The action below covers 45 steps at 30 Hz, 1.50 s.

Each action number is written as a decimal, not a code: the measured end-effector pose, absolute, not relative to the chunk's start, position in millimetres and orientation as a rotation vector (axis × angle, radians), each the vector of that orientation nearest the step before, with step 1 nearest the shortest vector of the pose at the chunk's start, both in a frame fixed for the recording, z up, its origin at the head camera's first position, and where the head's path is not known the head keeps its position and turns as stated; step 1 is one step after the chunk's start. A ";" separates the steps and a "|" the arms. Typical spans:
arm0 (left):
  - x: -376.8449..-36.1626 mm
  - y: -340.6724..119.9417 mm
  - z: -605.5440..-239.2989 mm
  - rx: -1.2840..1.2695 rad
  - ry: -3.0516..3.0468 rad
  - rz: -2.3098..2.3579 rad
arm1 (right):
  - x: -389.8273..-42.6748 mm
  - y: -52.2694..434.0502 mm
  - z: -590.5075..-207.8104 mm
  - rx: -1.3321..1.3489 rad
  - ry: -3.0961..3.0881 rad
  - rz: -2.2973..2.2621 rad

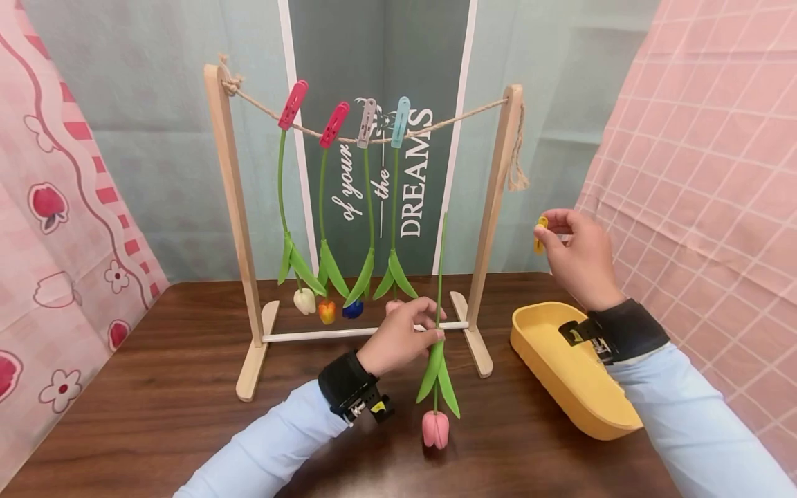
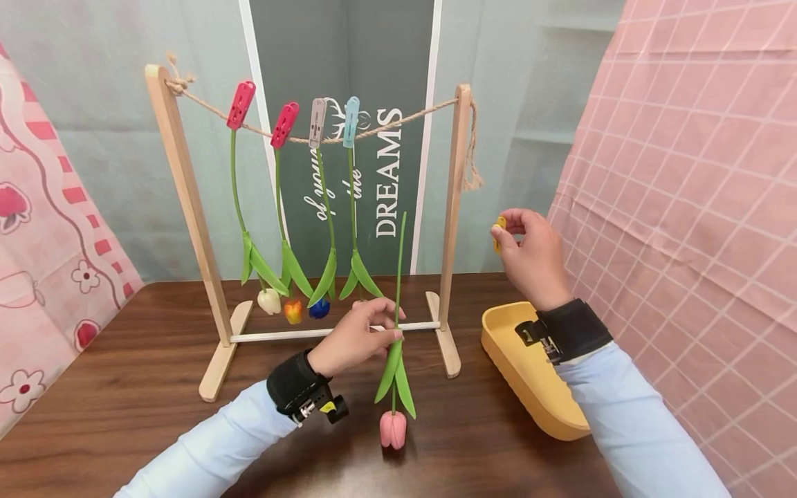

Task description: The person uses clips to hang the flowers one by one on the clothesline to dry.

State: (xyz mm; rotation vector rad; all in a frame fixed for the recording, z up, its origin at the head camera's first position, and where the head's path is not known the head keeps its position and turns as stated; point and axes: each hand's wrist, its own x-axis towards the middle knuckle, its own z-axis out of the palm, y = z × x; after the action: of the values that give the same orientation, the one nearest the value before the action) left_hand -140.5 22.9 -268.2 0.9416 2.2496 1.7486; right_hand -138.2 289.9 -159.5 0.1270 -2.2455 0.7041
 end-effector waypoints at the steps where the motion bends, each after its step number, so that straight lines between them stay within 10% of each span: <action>1: -140.8 23.2 -266.7 0.942 2.265 1.747 | -137.5 286.9 -156.3 0.140 -2.227 0.701; 45: -165.5 32.6 -200.2 1.089 2.438 1.936 | -156.4 181.6 -42.5 0.473 -1.905 1.334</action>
State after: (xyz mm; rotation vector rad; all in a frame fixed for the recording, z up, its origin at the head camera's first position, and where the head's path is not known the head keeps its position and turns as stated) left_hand -165.5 32.6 -200.2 1.0893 2.4382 1.9362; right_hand -156.4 181.6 -42.5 0.4729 -1.9045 1.3335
